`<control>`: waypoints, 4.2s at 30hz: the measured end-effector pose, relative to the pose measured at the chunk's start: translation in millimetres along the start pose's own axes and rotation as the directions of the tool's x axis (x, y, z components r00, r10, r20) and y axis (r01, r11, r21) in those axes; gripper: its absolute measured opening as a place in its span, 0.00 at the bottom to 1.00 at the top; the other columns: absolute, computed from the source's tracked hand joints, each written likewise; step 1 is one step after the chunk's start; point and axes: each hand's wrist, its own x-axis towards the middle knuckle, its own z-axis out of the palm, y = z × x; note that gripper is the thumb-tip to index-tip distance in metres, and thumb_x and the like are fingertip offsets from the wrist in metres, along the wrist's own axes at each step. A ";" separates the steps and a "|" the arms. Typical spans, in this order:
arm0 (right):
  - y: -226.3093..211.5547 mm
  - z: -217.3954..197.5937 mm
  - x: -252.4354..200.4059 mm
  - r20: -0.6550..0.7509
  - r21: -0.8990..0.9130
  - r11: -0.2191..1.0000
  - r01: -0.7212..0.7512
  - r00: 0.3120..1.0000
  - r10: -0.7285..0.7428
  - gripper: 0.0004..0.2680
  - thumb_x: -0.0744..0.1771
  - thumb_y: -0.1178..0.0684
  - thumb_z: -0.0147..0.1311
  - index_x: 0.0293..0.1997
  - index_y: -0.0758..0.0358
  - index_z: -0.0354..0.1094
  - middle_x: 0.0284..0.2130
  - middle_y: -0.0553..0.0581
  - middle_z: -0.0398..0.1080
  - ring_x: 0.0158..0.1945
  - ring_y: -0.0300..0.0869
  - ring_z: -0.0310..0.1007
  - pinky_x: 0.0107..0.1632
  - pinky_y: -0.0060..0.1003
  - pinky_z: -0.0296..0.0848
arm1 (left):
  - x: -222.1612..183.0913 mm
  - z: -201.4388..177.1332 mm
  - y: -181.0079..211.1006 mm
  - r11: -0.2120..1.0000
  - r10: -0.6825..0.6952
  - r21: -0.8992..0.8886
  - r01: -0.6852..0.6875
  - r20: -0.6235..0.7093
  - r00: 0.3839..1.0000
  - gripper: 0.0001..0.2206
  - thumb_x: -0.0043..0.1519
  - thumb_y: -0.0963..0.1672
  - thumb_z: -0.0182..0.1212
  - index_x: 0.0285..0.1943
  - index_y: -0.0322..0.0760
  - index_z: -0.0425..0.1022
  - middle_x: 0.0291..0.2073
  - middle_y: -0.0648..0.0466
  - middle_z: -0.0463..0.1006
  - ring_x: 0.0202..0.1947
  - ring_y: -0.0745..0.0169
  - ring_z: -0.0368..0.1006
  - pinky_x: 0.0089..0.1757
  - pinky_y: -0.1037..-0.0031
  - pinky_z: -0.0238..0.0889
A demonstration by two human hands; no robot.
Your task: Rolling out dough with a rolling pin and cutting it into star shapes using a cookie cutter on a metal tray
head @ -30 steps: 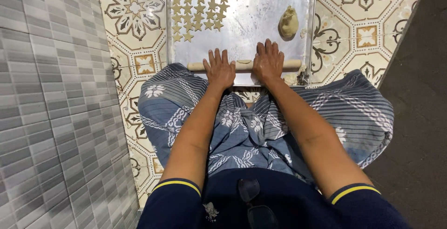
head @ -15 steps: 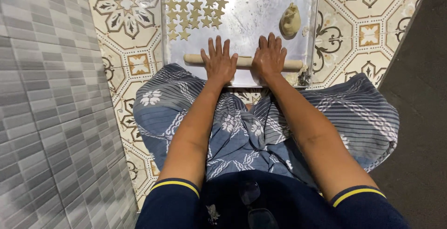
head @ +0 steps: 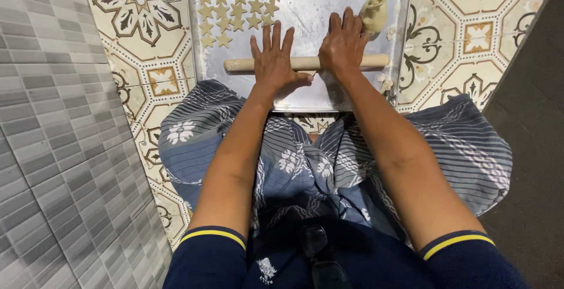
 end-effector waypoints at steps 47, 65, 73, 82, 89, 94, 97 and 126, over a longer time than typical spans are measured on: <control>2.5 1.8 -101.8 0.183 0.042 0.993 -0.109 0.978 0.100 0.18 0.74 0.45 0.33 0.73 0.53 0.49 0.73 0.64 0.47 0.75 0.62 0.41 0.68 0.65 0.45 | -78.7 25.6 21.2 0.997 -0.078 0.002 0.081 0.281 0.956 0.53 0.58 0.67 0.54 0.83 0.39 0.36 0.80 0.40 0.34 0.79 0.37 0.22 0.69 0.38 0.19; -4.1 -3.8 -50.3 0.244 0.037 0.975 -0.219 0.948 0.204 0.18 0.74 0.46 0.36 0.74 0.53 0.47 0.74 0.62 0.42 0.76 0.61 0.36 0.69 0.70 0.44 | -37.0 -14.1 21.7 0.994 -0.059 -0.085 0.069 0.119 0.991 0.44 0.62 0.62 0.58 0.81 0.43 0.46 0.79 0.41 0.41 0.78 0.34 0.29 0.67 0.34 0.23; -4.8 -7.2 -18.8 0.118 0.056 0.982 -0.182 0.978 0.174 0.16 0.70 0.52 0.45 0.66 0.60 0.56 0.69 0.69 0.49 0.69 0.65 0.46 0.61 0.66 0.51 | -5.2 -0.1 17.2 0.998 -0.046 0.044 0.045 0.041 0.998 0.58 0.46 0.61 0.76 0.81 0.42 0.45 0.78 0.40 0.38 0.76 0.35 0.27 0.65 0.33 0.24; -1.7 7.2 24.4 -0.205 -0.040 0.999 0.008 0.979 -0.016 0.10 0.70 0.54 0.52 0.57 0.58 0.62 0.55 0.62 0.60 0.53 0.57 0.59 0.48 0.53 0.58 | 6.5 13.3 14.8 0.999 -0.020 0.041 0.019 0.034 0.999 0.62 0.42 0.60 0.80 0.82 0.44 0.42 0.78 0.37 0.36 0.76 0.32 0.26 0.65 0.30 0.24; 4.2 3.2 43.5 -0.429 0.039 0.990 0.137 0.897 -0.107 0.09 0.70 0.55 0.51 0.57 0.55 0.67 0.51 0.52 0.67 0.51 0.47 0.64 0.50 0.46 0.61 | -9.8 13.9 11.8 0.996 -0.085 0.005 0.084 0.034 0.996 0.59 0.44 0.59 0.79 0.82 0.49 0.41 0.79 0.39 0.36 0.77 0.34 0.27 0.65 0.32 0.29; 38.5 4.0 -2.0 -0.423 0.162 0.857 0.489 0.819 -0.388 0.08 0.72 0.56 0.49 0.56 0.68 0.68 0.47 0.65 0.71 0.51 0.54 0.67 0.56 0.49 0.63 | -30.6 0.7 20.1 0.994 -0.109 -0.024 0.110 0.035 0.993 0.54 0.50 0.57 0.77 0.82 0.46 0.43 0.78 0.37 0.35 0.76 0.32 0.26 0.65 0.33 0.29; 67.5 31.6 -21.6 -0.257 -0.054 0.834 0.549 0.799 -0.543 0.09 0.66 0.40 0.54 0.47 0.45 0.69 0.41 0.46 0.71 0.51 0.47 0.73 0.52 0.50 0.65 | -47.7 -2.8 29.0 0.952 -0.148 -0.279 0.127 -0.058 0.987 0.46 0.57 0.54 0.73 0.80 0.44 0.48 0.77 0.36 0.41 0.77 0.31 0.30 0.65 0.30 0.30; 36.0 25.9 -128.2 0.126 0.099 0.926 0.365 0.918 -0.375 0.13 0.61 0.53 0.62 0.48 0.52 0.66 0.40 0.52 0.65 0.47 0.53 0.71 0.55 0.51 0.63 | 2.5 69.3 7.3 0.896 0.443 0.211 -0.391 -0.364 0.819 0.07 0.52 0.48 0.71 0.33 0.47 0.80 0.35 0.55 0.72 0.41 0.52 0.70 0.37 0.62 0.66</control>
